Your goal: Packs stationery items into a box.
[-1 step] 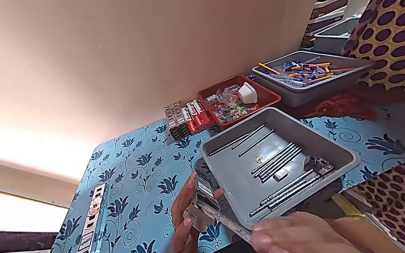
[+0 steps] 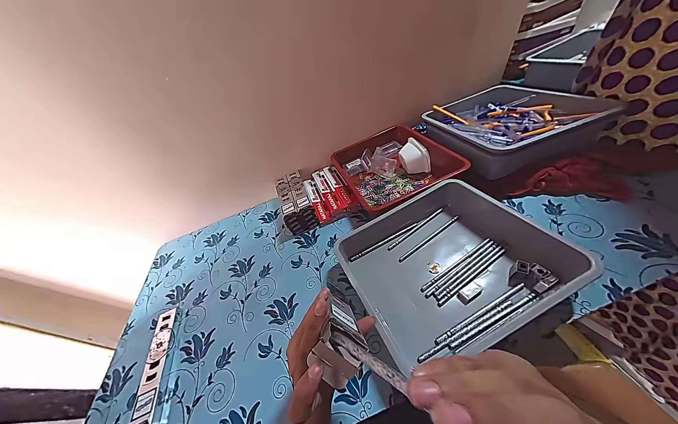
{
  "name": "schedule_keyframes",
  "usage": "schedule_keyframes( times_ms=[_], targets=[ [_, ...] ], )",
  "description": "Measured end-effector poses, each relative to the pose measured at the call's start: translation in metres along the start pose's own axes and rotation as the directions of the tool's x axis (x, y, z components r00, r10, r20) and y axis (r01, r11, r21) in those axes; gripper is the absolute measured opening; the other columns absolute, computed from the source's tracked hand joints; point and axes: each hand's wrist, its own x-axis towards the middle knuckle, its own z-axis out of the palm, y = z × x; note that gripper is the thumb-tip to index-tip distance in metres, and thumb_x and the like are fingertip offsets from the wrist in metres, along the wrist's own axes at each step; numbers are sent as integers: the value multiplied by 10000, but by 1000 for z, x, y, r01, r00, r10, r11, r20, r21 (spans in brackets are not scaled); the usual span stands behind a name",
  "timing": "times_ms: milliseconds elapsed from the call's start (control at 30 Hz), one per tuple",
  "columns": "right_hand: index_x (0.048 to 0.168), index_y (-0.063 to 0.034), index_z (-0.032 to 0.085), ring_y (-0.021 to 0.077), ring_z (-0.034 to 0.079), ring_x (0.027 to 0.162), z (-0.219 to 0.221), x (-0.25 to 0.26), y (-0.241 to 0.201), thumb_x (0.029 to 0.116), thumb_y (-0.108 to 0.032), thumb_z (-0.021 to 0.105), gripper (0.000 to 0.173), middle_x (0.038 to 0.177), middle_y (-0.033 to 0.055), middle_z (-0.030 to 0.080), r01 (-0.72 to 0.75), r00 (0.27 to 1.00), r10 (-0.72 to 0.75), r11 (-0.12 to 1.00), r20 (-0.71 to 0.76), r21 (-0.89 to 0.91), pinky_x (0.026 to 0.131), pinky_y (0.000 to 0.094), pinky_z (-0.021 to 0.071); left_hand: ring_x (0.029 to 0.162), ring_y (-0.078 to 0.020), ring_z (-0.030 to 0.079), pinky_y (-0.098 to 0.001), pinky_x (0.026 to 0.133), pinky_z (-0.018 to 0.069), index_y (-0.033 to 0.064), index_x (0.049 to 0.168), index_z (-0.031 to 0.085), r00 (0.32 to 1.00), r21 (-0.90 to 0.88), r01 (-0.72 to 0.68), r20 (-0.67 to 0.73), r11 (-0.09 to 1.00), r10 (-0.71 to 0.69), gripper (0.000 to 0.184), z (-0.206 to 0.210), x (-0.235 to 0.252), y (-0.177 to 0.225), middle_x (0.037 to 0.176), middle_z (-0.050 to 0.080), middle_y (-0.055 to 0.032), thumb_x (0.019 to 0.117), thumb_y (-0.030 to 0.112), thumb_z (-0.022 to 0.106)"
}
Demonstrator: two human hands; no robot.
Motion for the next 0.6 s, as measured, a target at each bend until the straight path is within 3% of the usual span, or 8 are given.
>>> schedule_keyframes(
  times_ms=[100, 133, 233, 333, 400, 500, 533, 600],
  targets=[
    [1260, 33, 543, 132, 660, 1158, 4, -3, 23, 1094, -228, 464, 320, 1195, 143, 664, 106, 993, -98, 981, 59, -163, 1049, 249, 497, 1470, -211, 419, -392, 1146, 435, 346, 1399, 613, 1000, 113, 13, -2, 993, -13, 357, -1, 0, 3, 1597, 437, 49, 1085, 286, 453],
    [1247, 20, 532, 141, 671, 1147, 6, -4, 29, 1093, -161, 455, 250, 1180, 145, 662, 146, 989, -134, 964, 67, -224, 1043, 256, 506, 1456, -190, 439, -374, 1136, 447, 319, 1409, 613, 999, 113, 39, -18, 993, -37, 361, -1, 1, 4, 1591, 448, 46, 1083, 295, 460],
    [1241, 0, 535, 162, 695, 1108, 10, -6, 38, 1082, -128, 467, 215, 1142, 139, 675, 188, 982, -186, 932, 36, -308, 1020, 280, 534, 1386, -134, 517, -318, 1085, 489, 217, 1434, 609, 986, 33, 141, -94, 989, -138, 412, 1, 7, 9, 1539, 515, 19, 1050, 336, 517],
    [1240, -18, 525, 169, 702, 1087, 11, -5, 38, 1068, -112, 485, 200, 1128, 127, 676, 197, 979, -203, 921, 18, -337, 996, 287, 550, 1432, -153, 467, -322, 1131, 442, 290, 1399, 632, 998, 257, 8, -55, 966, 6, 362, -2, 3, 5, 1548, 504, 52, 1068, 298, 487],
    [1251, -35, 523, 172, 709, 1051, 12, -1, 35, 1050, -75, 505, 206, 1104, 127, 679, 195, 979, -202, 912, 20, -362, 959, 283, 565, 1487, -213, 391, -390, 1200, 377, 382, 1473, 494, 976, 577, -216, 114, 788, 184, 406, -11, -3, -4, 1604, 420, 69, 1097, 236, 445],
    [1256, -56, 542, 184, 726, 994, 16, 4, 34, 1031, -33, 537, 226, 1056, 144, 696, 159, 986, -168, 886, 18, -435, 903, 279, 582, 1499, -215, 371, -422, 1226, 341, 339, 1527, 366, 941, 757, -335, 239, 560, 240, 463, -13, -1, -6, 1621, 387, 71, 1096, 182, 426],
    [1238, -55, 574, 187, 720, 1034, 19, 4, 37, 1036, -59, 550, 204, 1073, 146, 701, 144, 988, -151, 872, 23, -468, 929, 274, 576, 1492, -181, 382, -396, 1224, 344, 354, 1533, 359, 947, 778, -314, 219, 544, 234, 457, -12, -2, -6, 1612, 397, 96, 1104, 205, 407],
    [1229, -108, 627, 199, 626, 1252, 20, 1, 43, 1065, -186, 546, 199, 1248, 149, 662, 89, 996, -63, 845, 66, -528, 1074, 279, 499, 1446, -92, 434, -308, 1202, 340, 375, 1454, 522, 982, 697, -156, 29, 700, 189, 376, -4, -4, -4, 1539, 498, 142, 1110, 328, 376]
  ],
)
